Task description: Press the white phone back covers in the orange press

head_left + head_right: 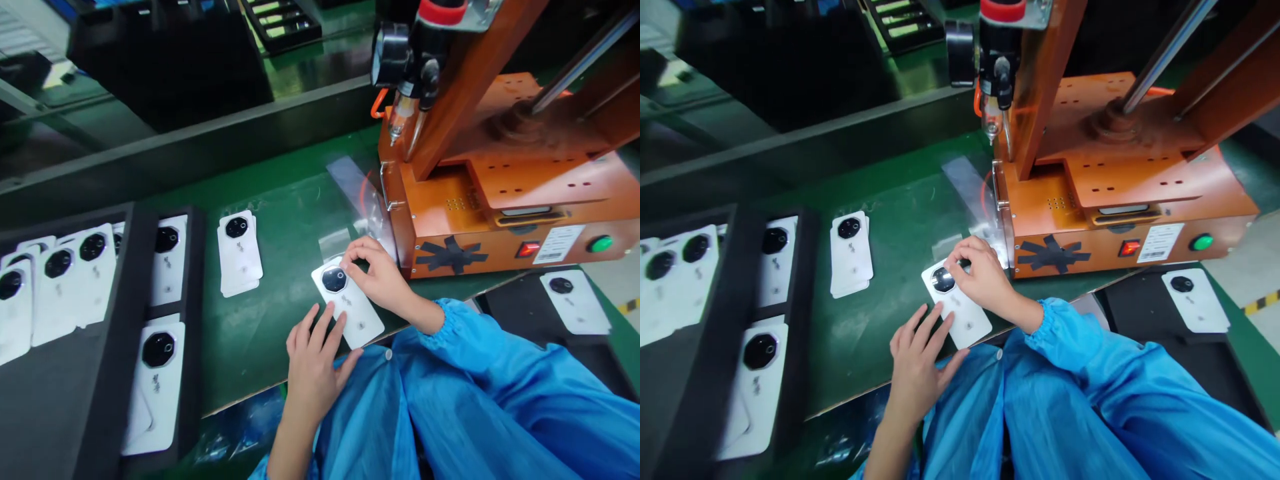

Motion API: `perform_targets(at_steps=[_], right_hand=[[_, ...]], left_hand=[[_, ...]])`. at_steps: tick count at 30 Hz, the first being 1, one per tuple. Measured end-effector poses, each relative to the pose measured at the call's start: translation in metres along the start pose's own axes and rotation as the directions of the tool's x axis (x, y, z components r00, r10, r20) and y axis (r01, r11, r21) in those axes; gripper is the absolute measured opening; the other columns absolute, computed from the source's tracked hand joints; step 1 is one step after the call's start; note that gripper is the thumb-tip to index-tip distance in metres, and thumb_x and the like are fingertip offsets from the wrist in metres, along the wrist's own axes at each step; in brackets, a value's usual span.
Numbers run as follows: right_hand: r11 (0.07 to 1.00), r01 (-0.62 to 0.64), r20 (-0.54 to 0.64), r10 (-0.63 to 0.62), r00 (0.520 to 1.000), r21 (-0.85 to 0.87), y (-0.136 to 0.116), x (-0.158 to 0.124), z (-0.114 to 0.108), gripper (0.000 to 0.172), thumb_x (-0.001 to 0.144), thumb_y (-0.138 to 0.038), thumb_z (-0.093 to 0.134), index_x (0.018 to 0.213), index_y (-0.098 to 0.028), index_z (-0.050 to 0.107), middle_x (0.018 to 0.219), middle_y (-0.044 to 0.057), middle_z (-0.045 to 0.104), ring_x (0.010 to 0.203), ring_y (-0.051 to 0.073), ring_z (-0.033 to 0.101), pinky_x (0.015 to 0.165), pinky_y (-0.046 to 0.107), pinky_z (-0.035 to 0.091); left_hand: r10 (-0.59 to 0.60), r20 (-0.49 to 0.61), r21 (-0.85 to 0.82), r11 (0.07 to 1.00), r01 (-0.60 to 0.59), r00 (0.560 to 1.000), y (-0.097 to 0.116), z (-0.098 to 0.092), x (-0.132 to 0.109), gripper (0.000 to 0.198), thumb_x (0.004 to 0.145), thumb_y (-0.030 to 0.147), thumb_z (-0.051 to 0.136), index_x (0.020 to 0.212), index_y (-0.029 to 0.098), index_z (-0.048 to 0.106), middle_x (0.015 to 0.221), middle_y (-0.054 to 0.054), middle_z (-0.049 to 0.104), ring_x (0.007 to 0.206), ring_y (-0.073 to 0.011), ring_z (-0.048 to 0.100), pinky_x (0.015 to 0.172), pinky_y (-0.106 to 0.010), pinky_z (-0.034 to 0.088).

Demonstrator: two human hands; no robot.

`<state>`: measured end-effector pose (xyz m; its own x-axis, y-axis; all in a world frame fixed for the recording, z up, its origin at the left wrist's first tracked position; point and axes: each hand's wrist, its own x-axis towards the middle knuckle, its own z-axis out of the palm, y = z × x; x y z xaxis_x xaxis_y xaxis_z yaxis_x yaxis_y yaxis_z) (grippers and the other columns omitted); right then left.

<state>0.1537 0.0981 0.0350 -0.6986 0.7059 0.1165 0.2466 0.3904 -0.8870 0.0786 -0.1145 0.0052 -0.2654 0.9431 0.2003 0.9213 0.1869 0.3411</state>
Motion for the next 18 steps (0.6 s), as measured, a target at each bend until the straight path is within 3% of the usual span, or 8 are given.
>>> perform_targets(at_steps=[8, 18], right_hand=[[0.968, 0.033, 0.125, -0.002, 0.992, -0.248, -0.008, -0.003, 0.010, 0.012, 0.091, -0.020, 0.063, 0.080, -0.022, 0.069, 0.105, 0.002, 0.065, 0.103, 0.022, 0.056, 0.090, 0.040, 0.033], [0.915, 0.117, 0.070, -0.097, 0.993, -0.386, 0.003, -0.003, 0.014, 0.012, 0.091, -0.020, 0.060, 0.081, -0.020, 0.067, 0.102, 0.004, 0.065, 0.097, 0.022, 0.053, 0.084, 0.040, 0.031]], left_hand=[[-0.021, -0.081, -0.013, 1.000, 0.020, 0.996, 0.005, 0.007, 0.005, 0.052, 0.089, 0.054, 0.070, 0.132, 0.026, 0.067, 0.145, -0.008, 0.062, 0.135, -0.0350, 0.051, 0.105, -0.049, 0.035], [0.002, -0.052, 0.034, 0.999, 0.000, 0.999, 0.003, 0.007, 0.004, 0.053, 0.088, 0.054, 0.070, 0.133, 0.026, 0.066, 0.144, -0.009, 0.062, 0.135, -0.0353, 0.050, 0.105, -0.050, 0.035]])
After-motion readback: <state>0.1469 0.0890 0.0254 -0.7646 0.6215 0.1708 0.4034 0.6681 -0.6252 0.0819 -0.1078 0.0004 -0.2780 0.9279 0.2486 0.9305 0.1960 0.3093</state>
